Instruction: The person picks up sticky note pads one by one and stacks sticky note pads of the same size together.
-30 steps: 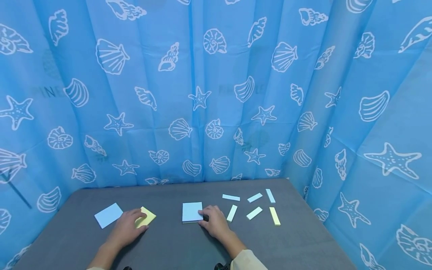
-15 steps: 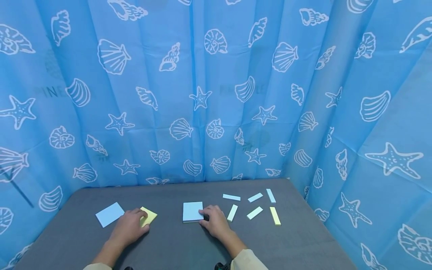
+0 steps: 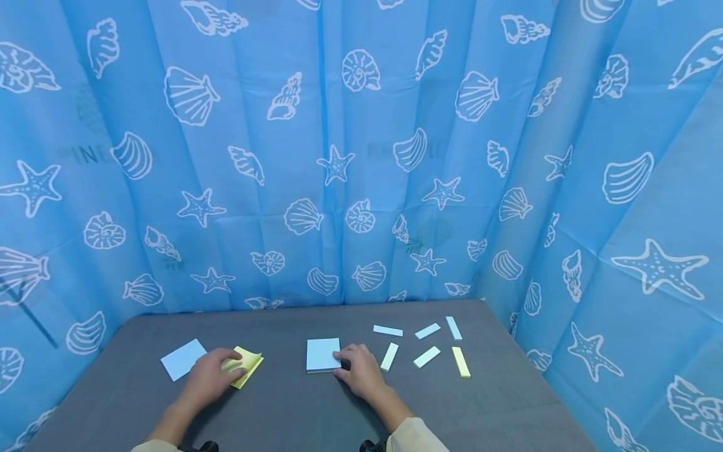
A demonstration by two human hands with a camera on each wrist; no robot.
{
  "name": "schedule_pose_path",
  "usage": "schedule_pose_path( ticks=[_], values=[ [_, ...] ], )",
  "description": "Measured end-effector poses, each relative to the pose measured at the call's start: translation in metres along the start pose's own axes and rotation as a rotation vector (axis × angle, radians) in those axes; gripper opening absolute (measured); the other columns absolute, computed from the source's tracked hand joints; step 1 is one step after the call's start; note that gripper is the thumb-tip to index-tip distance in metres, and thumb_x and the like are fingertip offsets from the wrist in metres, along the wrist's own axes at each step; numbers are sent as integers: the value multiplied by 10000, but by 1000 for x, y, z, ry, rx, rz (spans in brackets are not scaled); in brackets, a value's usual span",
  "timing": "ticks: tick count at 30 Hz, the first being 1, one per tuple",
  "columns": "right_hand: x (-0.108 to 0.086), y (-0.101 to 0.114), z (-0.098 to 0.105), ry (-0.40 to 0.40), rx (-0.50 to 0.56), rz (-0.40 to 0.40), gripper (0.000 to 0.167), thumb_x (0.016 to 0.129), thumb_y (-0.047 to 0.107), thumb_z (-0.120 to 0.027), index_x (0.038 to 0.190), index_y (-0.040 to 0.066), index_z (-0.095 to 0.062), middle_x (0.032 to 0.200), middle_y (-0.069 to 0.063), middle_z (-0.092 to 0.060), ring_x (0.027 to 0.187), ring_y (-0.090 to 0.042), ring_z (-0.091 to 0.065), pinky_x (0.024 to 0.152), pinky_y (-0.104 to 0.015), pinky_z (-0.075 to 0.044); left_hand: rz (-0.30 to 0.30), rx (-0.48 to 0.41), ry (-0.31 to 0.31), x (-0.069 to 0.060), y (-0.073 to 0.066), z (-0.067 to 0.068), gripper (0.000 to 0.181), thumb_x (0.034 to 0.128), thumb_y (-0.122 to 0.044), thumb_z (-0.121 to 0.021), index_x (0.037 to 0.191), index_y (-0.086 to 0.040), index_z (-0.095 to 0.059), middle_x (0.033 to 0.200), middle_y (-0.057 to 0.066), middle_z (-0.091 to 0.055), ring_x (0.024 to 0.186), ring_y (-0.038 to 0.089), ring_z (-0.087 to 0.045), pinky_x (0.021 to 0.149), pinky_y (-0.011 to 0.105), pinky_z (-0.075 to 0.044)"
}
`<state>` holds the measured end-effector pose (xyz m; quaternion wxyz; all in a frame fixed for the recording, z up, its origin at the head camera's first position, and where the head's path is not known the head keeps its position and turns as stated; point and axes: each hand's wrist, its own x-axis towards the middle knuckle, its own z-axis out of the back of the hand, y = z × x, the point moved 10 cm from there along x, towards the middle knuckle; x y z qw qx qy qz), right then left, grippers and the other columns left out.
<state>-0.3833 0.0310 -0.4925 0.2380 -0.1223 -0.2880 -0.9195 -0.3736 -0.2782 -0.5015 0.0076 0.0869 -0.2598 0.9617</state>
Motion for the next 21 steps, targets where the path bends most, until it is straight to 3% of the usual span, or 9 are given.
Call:
schedule_pose_path(
  ticks=[5, 15, 21],
  values=[
    [0, 0, 0, 3, 3, 1, 320, 862, 202, -752, 1165, 107, -717, 1093, -15, -658, 1035, -206, -567, 860, -396, -486, 27, -43, 3, 0, 7, 0, 408, 792, -362, -797, 1058, -64, -714, 1154, 210, -636, 1108, 450, -553, 893, 598, -435],
    [0, 0, 1, 1, 4, 4, 316, 858, 201, -755, 1160, 112, -720, 1079, -4, -661, 1027, -199, -568, 855, -393, -486, 20, -94, 4, -4, 2, 3, 392, 811, -338, -786, 1062, -45, -714, 1159, 221, -634, 1113, 449, -551, 906, 598, -428],
    [2, -2, -2, -1, -6, 6, 317, 848, 202, -765, 1153, 120, -725, 1068, 7, -664, 1024, -190, -569, 860, -386, -484, -17, -79, -5, -6, -3, 2, 390, 786, -328, -805, 1038, -43, -719, 1152, 230, -633, 1117, 460, -543, 919, 602, -412]
  ],
)
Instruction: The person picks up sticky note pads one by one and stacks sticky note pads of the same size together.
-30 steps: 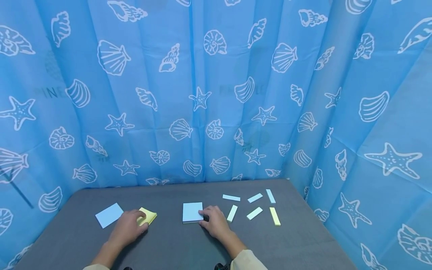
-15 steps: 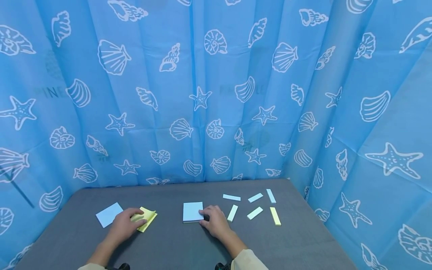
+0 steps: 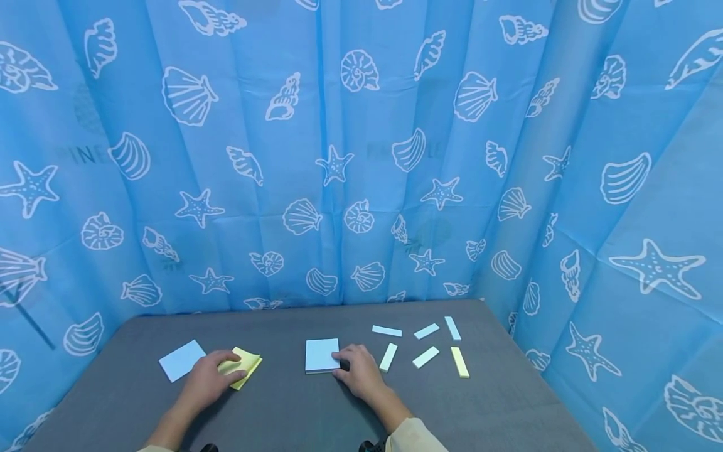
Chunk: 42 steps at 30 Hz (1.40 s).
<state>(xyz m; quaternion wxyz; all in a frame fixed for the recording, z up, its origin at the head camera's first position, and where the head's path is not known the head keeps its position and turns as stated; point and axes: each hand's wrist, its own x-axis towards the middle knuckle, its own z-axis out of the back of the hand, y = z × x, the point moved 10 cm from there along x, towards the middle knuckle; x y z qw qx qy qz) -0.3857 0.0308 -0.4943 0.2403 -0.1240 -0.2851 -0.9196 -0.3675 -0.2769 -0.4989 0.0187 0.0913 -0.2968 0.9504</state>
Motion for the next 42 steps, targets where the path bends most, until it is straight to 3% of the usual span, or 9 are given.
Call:
schedule_pose_path(
  ticks=[8, 14, 19, 29, 37, 42],
  values=[
    [0, 2, 1, -11, -1, 4, 324, 855, 201, -760, 1166, 118, -719, 1084, -3, -663, 1028, -191, -569, 858, -380, -489, -37, 79, -19, -3, -3, 3, 387, 781, -331, -804, 1032, -47, -723, 1145, 229, -634, 1093, 453, -546, 912, 602, -396],
    [-1, 2, 1, -13, 3, 2, 325, 853, 196, -761, 1165, 115, -720, 1088, -5, -661, 1031, -193, -569, 855, -377, -492, 117, 281, -21, -7, 12, 8, 547, 759, -478, -781, 1097, -54, -711, 1105, 223, -621, 964, 411, -533, 755, 568, -380],
    [-1, 0, 2, -9, 18, -11, 323, 858, 198, -756, 1168, 116, -717, 1097, -1, -657, 1038, -193, -567, 861, -383, -489, 197, 338, -14, -10, 16, 12, 700, 725, -568, -766, 1127, -2, -679, 970, 195, -587, 871, 388, -504, 739, 581, -364],
    [0, -2, 1, 13, 25, -27, 327, 851, 197, -760, 1167, 123, -720, 1091, 4, -657, 1043, -190, -564, 872, -391, -477, 299, 241, -29, -14, 12, 12, 705, 737, -461, -799, 1160, 68, -606, 993, 248, -552, 937, 453, -481, 792, 598, -361],
    [0, -1, 1, 7, 13, -14, 331, 838, 199, -773, 1156, 119, -724, 1073, 2, -660, 1027, -190, -568, 863, -387, -479, 308, 128, -149, -15, 13, 10, 667, 709, -258, -849, 1199, 48, -515, 1031, 276, -596, 911, 431, -521, 780, 582, -361],
    [0, -1, 0, 7, 13, -17, 329, 839, 204, -772, 1155, 123, -724, 1077, 5, -662, 1034, -190, -569, 877, -391, -476, 304, 0, -157, -17, 11, 3, 637, 750, -93, -809, 1246, 20, -426, 1045, 315, -587, 919, 445, -565, 771, 563, -420]
  ],
)
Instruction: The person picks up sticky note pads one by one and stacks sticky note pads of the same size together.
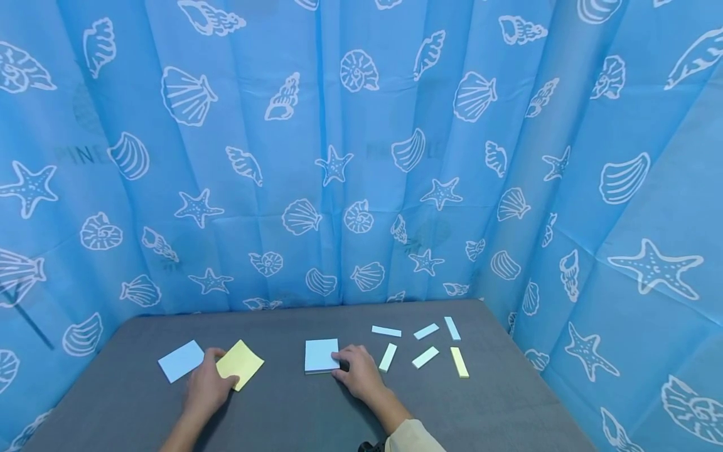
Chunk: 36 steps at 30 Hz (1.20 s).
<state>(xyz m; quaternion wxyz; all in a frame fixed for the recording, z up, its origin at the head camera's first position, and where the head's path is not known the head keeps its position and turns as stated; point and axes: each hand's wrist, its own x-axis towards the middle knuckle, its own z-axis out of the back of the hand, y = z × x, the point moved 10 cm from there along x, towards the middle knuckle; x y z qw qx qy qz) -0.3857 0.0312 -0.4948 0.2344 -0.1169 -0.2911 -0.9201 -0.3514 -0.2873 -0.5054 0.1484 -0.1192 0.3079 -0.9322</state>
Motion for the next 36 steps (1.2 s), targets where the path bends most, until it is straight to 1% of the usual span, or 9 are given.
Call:
schedule_pose_path(
  ticks=[4, 6, 9, 13, 15, 20, 25, 31, 36],
  values=[
    [-1, 0, -1, 7, -7, -1, 335, 840, 205, -772, 1163, 128, -721, 1084, 4, -661, 1041, -190, -568, 881, -387, -477, -17, -101, -7, -2, -3, 0, 616, 770, 14, -760, 1276, 7, -408, 960, 278, -597, 851, 396, -577, 714, 535, -441],
    [-1, -1, -2, 9, -6, -3, 336, 840, 205, -773, 1163, 129, -721, 1085, 5, -661, 1042, -191, -569, 881, -388, -479, -41, -126, -20, -3, -6, 1, 620, 776, 41, -741, 1302, 4, -416, 924, 251, -605, 810, 358, -576, 685, 506, -441],
    [0, -2, -2, 15, 2, -12, 336, 841, 205, -773, 1165, 132, -721, 1087, 10, -661, 1045, -187, -569, 884, -389, -480, -63, -162, -32, -4, -10, 2, 658, 780, 74, -713, 1360, 5, -411, 942, 245, -614, 794, 322, -594, 639, 447, -459],
    [0, -2, -1, 16, 4, -13, 334, 842, 203, -772, 1165, 134, -720, 1085, 14, -661, 1041, -184, -569, 881, -389, -480, -18, -258, 4, -2, -8, -2, 735, 812, 78, -673, 1456, -10, -330, 900, 203, -624, 730, 255, -582, 591, 372, -449],
    [0, -1, -1, 18, 7, -12, 333, 844, 202, -770, 1166, 132, -719, 1084, 13, -661, 1040, -185, -569, 880, -391, -480, 8, -303, 23, -1, -6, -4, 755, 833, 56, -670, 1483, -10, -292, 916, 198, -647, 758, 259, -600, 610, 375, -462],
    [-1, -1, 0, 13, 9, -22, 329, 845, 200, -768, 1164, 133, -720, 1091, 3, -659, 1048, -193, -569, 884, -400, -481, 0, -414, 51, -1, -8, -13, 749, 876, 5, -662, 1502, 7, -251, 1011, 247, -666, 828, 290, -644, 632, 368, -483],
    [-1, -1, 1, 9, 19, -25, 327, 844, 194, -769, 1161, 134, -720, 1097, 0, -659, 1052, -200, -568, 888, -410, -477, -13, -519, 83, -3, -18, -21, 728, 893, 5, -653, 1494, 38, -243, 1014, 265, -674, 736, 230, -654, 616, 334, -493],
    [-1, 0, 1, 3, 17, -17, 329, 838, 183, -774, 1157, 122, -722, 1089, -9, -664, 1048, -207, -570, 889, -414, -474, 42, -581, 136, -9, -30, -36, 723, 909, -51, -658, 1498, 19, -245, 981, 209, -688, 656, 206, -626, 604, 318, -489],
    [-1, 1, 1, 0, 14, -19, 330, 831, 180, -777, 1152, 120, -725, 1076, -11, -668, 1040, -211, -573, 888, -423, -472, 49, -628, 167, -13, -46, -46, 726, 912, -69, -660, 1499, 20, -243, 977, 205, -686, 632, 204, -623, 588, 323, -506]
  ],
)
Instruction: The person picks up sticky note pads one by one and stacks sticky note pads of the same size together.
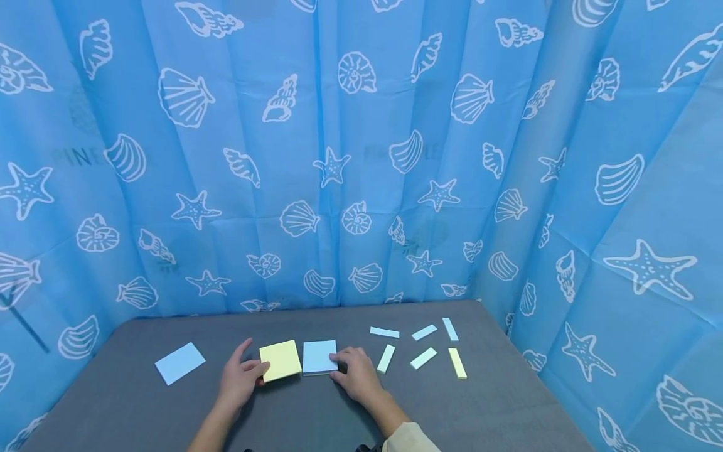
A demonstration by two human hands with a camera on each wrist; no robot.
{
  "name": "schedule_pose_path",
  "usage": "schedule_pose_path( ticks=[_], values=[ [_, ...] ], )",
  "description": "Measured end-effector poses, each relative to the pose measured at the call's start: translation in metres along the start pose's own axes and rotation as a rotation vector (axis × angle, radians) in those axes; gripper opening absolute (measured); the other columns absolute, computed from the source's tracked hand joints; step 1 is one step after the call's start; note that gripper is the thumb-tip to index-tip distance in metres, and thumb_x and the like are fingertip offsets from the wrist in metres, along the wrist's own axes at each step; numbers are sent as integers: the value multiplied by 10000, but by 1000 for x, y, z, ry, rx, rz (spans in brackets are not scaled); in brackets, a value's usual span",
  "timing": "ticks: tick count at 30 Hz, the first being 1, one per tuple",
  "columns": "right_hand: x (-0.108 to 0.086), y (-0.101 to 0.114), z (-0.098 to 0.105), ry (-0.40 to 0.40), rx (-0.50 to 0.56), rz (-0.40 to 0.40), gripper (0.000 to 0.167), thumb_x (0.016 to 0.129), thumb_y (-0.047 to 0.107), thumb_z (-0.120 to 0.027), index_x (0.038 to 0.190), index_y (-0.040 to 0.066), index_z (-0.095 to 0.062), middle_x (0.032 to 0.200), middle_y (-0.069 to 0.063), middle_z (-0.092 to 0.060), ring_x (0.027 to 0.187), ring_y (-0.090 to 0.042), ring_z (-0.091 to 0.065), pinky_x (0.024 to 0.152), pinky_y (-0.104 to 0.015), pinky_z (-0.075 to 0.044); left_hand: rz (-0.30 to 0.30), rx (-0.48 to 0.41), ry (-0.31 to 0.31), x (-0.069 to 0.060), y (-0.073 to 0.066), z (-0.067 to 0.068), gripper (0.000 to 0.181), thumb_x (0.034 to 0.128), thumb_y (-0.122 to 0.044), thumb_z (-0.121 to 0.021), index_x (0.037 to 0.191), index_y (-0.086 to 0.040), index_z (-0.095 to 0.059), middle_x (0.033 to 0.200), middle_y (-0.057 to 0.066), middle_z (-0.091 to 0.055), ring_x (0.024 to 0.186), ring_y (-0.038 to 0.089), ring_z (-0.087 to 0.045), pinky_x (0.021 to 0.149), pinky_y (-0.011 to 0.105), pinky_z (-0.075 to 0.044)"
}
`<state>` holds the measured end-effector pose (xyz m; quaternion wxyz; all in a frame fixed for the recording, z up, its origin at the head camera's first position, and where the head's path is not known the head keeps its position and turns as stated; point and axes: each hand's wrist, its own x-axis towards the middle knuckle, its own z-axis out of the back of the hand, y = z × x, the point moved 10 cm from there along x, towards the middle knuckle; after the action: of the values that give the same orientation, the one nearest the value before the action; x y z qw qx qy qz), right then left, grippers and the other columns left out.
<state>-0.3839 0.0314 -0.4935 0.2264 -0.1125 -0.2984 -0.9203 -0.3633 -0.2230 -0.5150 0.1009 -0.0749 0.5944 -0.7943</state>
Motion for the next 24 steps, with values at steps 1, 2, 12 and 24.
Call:
schedule_pose_path(
  ticks=[1, 2, 12, 24],
  values=[
    [0, 0, 0, 0, -3, -2, 330, 829, 181, -779, 1149, 122, -726, 1071, -9, -668, 1036, -209, -574, 883, -423, -473, 2, -10, 7, 0, -1, -3, 723, 915, -69, -657, 1500, 19, -241, 986, 210, -684, 632, 204, -626, 587, 325, -516],
    [0, 0, -1, 1, -6, -6, 329, 830, 185, -778, 1149, 126, -726, 1069, -6, -668, 1035, -206, -574, 882, -422, -474, 6, -16, 12, -1, -2, -6, 719, 918, -73, -656, 1501, 13, -244, 991, 207, -683, 632, 202, -627, 586, 323, -522],
    [0, -4, -5, -1, -30, -57, 351, 824, 214, -787, 1159, 137, -717, 1115, -16, -660, 1074, -218, -563, 901, -431, -465, -95, 104, 43, 0, -17, -38, 645, 929, -81, -641, 1484, -18, -319, 837, 70, -675, 577, 190, -595, 550, 331, -487],
    [0, 0, -7, 13, -91, -75, 598, 809, 259, -798, 1349, 139, -573, 1213, -66, -639, 1111, -253, -550, 916, -442, -464, -291, 517, 183, -6, -38, -80, 692, 797, -248, -814, 1382, -43, -508, 1205, 163, -611, 1058, 337, -592, 842, 495, -482]
  ],
)
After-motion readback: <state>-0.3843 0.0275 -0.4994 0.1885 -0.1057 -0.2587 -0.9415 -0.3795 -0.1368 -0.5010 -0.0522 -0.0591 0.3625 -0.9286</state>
